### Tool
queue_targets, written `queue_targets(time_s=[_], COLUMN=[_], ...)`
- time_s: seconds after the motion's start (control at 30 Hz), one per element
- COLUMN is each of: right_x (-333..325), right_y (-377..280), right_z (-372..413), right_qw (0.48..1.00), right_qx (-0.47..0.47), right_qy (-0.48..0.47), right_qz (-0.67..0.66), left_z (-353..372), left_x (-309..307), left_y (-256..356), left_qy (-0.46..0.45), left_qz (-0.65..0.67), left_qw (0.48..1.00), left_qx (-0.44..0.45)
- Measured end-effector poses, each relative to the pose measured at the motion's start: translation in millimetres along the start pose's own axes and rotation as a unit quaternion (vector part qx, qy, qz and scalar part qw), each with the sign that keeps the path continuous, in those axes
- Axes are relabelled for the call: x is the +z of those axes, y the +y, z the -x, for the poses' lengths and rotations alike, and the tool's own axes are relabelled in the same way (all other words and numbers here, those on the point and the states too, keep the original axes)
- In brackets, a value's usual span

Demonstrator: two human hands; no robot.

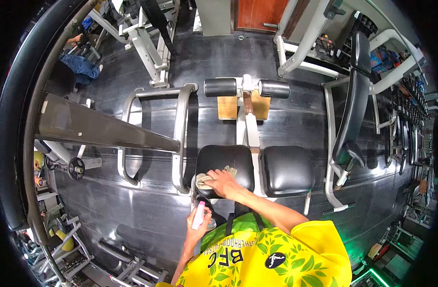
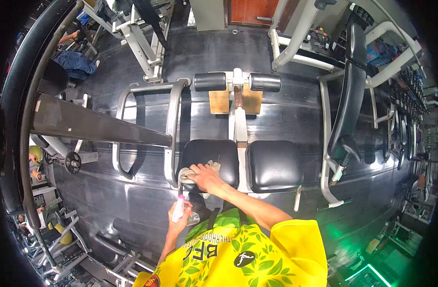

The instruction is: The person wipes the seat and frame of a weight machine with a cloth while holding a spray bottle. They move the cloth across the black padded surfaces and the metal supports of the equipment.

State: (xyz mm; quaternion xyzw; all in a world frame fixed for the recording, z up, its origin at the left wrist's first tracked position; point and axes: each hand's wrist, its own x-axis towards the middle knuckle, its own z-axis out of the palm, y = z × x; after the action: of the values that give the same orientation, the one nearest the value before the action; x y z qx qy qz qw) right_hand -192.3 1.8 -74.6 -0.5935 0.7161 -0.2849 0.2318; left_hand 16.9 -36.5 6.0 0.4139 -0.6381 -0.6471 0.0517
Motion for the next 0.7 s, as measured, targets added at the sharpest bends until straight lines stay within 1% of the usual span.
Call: queue_targets(time_s=[0.03,0.07,0.1,0.13,0.17,0.2,0.23,0.27,0.3,0.33,0.37,0.43,0.47,0.53,0.57,0.63,0.67,0.7], right_x=[0.6,0.3,-18.4,-24.0,-29.1,-8.4,-11.9,-36.1,-43.3,-20.4,-18.2,-6.8,8.8,39.9,40.2,45.3,46.7,44.2], right_y=[6.6,13.9,20.3,36.2,56.0,97.6,127.0,131.9,144.2,176.5,174.1,161.5,148.7,133.1,116.7,104.3,97.9,88.4], right_z=[2.2,5.2,2.6,-0.7,-0.5,-2.6,-2.3,-9.4,-11.2,-16.8,-24.6,-45.8,-57.5,-83.3,-93.8,-111.7,-116.7,-120.3], right_qw=[1.000,1.000,1.000,0.999,0.997,0.991,0.988,0.969,0.960,0.944,0.945,0.950,0.961,0.969,0.970,0.972,0.972,0.975], right_qx=[-0.008,-0.016,0.001,0.026,0.037,0.064,0.105,0.216,0.262,0.325,0.323,0.292,0.247,0.229,0.220,0.213,0.212,0.182], right_qy=[-0.006,-0.011,-0.007,0.013,0.054,0.089,0.046,-0.057,-0.060,-0.047,-0.047,-0.083,-0.061,-0.044,-0.042,-0.075,-0.076,-0.096], right_qz=[0.010,0.020,0.011,0.024,0.049,0.077,0.106,0.108,0.083,0.011,0.010,0.074,0.108,0.086,0.091,0.061,0.062,0.086], left_z=[-1.4,-3.9,-5.2,-5.4,-5.4,-4.9,-3.9,-1.9,0.4,2.3,3.8,6.6,6.6,6.1,5.4,3.3,1.1,-1.4], left_x=[1.6,3.3,4.2,4.8,4.0,2.8,0.9,-1.6,-3.7,-6.2,-9.2,-13.6,-15.2,-18.9,-20.0,-20.0,-20.2,-20.1], left_y=[-0.7,-1.5,-1.0,3.1,2.8,2.1,1.5,1.0,0.4,-0.1,-1.0,-2.9,-2.7,-2.1,-1.5,0.4,-1.6,-6.2], left_qy=[0.001,-0.008,-0.017,-0.021,-0.022,-0.022,-0.019,-0.016,-0.012,-0.009,-0.007,0.001,0.003,0.005,0.006,0.017,0.017,0.024], left_qz=[-0.001,-0.010,-0.021,-0.022,-0.024,-0.023,-0.023,-0.023,-0.014,-0.004,-0.005,-0.004,-0.004,-0.007,-0.007,0.003,0.004,0.010], left_qw=[1.000,1.000,0.998,0.998,0.998,0.998,0.998,0.998,0.999,0.999,0.999,0.999,0.999,0.999,0.999,0.999,0.999,0.999], left_qx=[-0.001,0.025,0.049,0.047,0.046,0.054,0.062,0.061,0.048,0.035,0.036,0.053,0.054,0.038,0.039,0.035,0.035,0.044])
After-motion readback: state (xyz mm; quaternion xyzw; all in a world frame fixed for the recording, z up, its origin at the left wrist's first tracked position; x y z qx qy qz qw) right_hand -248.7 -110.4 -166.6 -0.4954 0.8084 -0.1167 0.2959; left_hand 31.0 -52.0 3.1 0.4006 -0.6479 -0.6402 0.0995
